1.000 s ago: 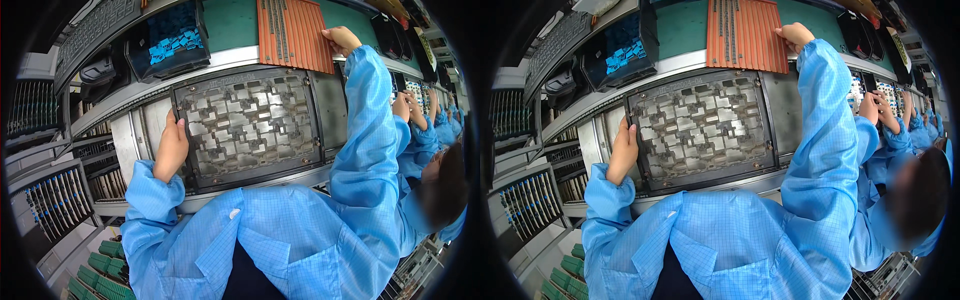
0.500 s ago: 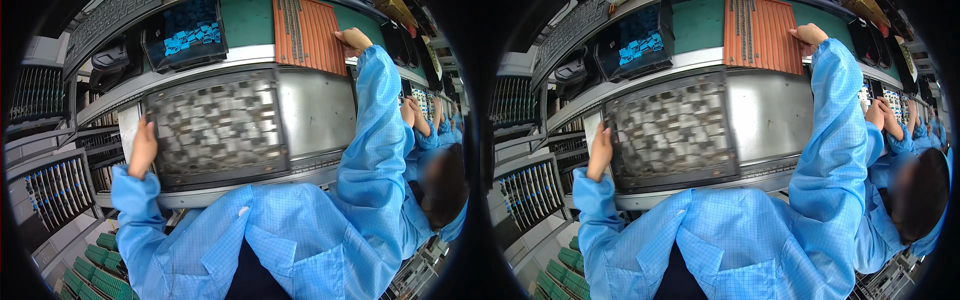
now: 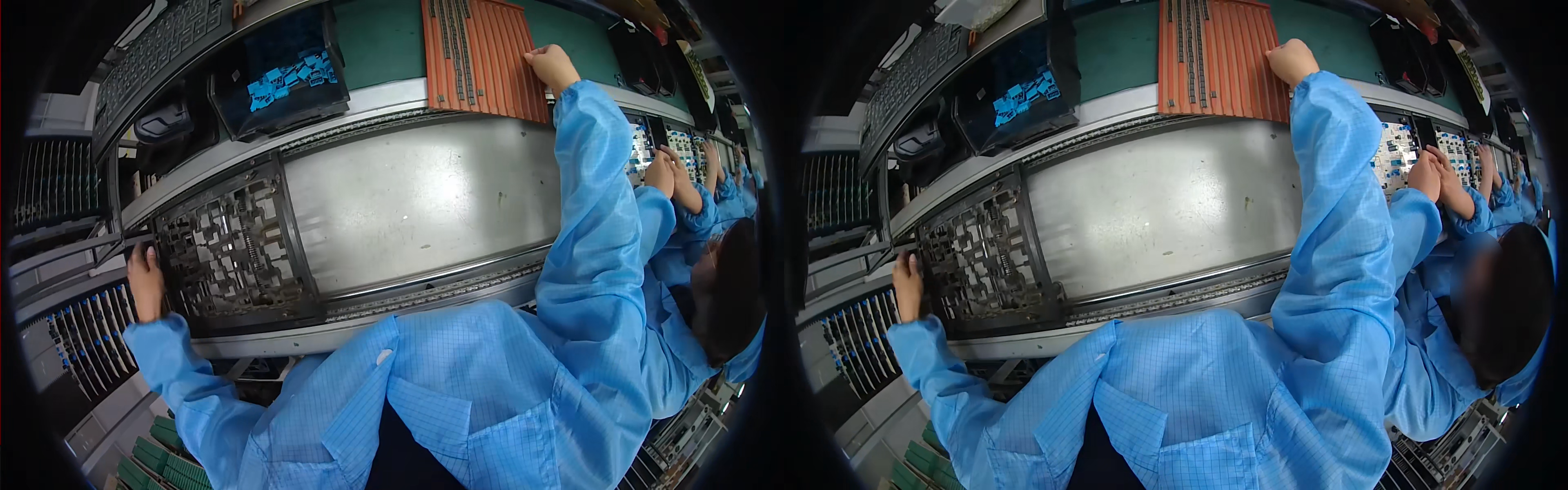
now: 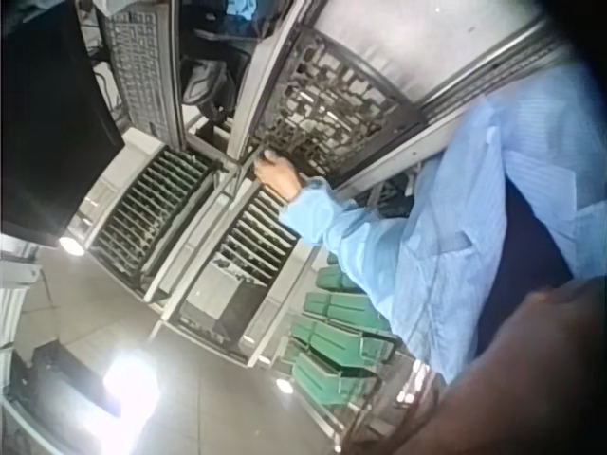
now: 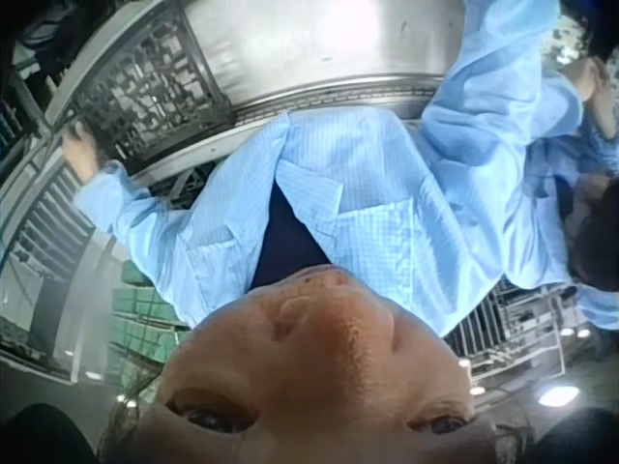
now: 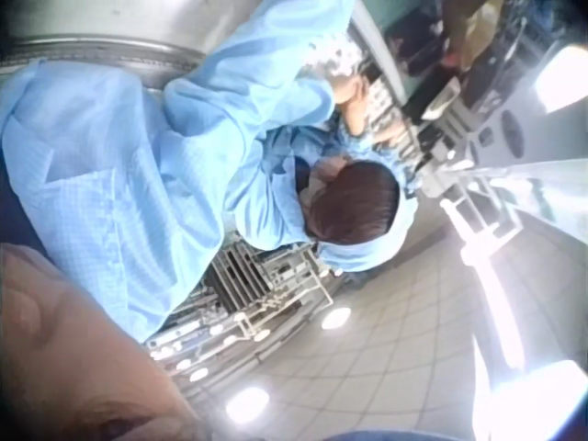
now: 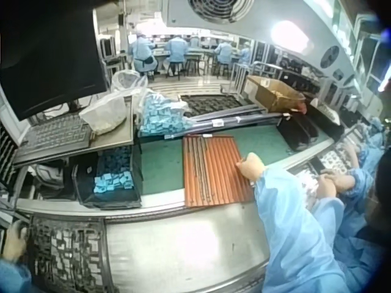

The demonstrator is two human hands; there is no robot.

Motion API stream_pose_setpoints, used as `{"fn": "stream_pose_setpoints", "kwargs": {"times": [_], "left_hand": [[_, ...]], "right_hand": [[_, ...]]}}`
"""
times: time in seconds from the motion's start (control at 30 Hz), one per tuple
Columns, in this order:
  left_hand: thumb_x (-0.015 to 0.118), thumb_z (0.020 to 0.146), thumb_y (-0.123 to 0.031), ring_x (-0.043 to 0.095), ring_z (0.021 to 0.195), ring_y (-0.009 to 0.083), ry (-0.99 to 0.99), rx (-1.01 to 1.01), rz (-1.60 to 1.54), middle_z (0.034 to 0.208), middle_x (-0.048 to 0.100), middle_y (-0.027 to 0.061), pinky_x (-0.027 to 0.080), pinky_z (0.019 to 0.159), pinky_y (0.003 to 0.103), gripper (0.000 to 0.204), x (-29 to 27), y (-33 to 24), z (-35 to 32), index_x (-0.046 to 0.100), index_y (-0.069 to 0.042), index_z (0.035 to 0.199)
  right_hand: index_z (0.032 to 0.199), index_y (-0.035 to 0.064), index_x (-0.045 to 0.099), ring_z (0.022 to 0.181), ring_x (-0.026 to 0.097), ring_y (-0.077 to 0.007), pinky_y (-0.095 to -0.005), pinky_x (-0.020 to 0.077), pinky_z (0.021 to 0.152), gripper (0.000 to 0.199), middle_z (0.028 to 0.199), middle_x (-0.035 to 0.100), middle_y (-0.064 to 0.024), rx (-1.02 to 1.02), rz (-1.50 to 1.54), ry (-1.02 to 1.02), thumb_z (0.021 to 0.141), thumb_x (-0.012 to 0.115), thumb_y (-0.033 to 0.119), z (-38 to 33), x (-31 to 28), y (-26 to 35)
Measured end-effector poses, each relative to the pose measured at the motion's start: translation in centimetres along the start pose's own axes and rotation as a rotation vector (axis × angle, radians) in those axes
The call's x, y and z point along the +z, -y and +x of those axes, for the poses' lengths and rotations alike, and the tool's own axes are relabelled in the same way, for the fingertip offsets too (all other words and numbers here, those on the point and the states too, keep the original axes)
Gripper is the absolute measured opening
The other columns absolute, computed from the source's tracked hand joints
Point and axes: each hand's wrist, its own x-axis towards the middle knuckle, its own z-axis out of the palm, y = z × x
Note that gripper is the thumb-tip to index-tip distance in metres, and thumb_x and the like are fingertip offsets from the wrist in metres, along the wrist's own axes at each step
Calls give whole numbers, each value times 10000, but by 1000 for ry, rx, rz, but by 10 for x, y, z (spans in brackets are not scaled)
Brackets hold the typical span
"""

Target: Assembling electronic components onto a printed circuit board at a manual assembly station.

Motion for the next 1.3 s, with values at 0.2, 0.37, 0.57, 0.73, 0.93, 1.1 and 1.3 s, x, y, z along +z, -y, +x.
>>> {"fn": "stream_pose_setpoints", "kwargs": {"times": [0.2,0.37,0.57,0.73,0.93,1.1,1.3], "left_hand": [[531,989,-148,494,1273,285,-56,187,-720,1348,540,154,357,1084,359,328,-108,-194,-78,579,-40,1295],[529,971,-99,501,1279,282,9,386,-821,1299,590,147,357,1095,398,260,-97,-248,-122,646,-2,1182],[608,903,-9,605,1123,318,271,422,-1111,1111,668,160,456,978,391,194,-61,-286,-155,689,-3,1078],[598,911,4,617,1094,309,353,429,-1166,1077,678,163,475,943,372,189,-50,-291,-153,693,-1,1074],[602,915,-3,624,1078,306,287,402,-1198,1055,685,161,477,935,373,185,-37,-287,-147,693,0,1076],[595,920,-4,630,1065,299,296,377,-1192,1051,686,160,476,929,366,180,-37,-286,-145,693,1,1072],[578,925,3,641,1003,274,305,289,-1252,1000,696,146,477,898,346,164,-33,-280,-145,690,9,1046]], "right_hand": [[991,-25,683,898,686,-261,-367,530,766,273,934,709,-188,-208,-180,-275,886,678,227,-22,13,-9],[960,-47,684,790,693,-213,-308,531,714,255,845,716,-161,-450,1,-408,875,697,193,-89,24,17],[865,-47,703,706,659,-171,-304,519,662,214,757,700,-127,-509,118,-420,832,732,162,-134,64,34],[829,-34,714,742,637,-236,-369,510,728,244,836,674,-147,-440,10,-479,799,762,203,-138,70,40],[839,-31,715,758,625,-239,-357,511,732,256,915,663,-161,-426,-80,-497,804,765,217,-138,75,42],[853,-32,706,702,612,-206,-324,510,683,245,884,660,-142,-425,-22,-461,833,745,210,-139,70,40],[936,-12,702,671,552,-123,-261,475,629,121,830,642,-76,-607,43,-500,891,665,94,-134,45,21]]}}
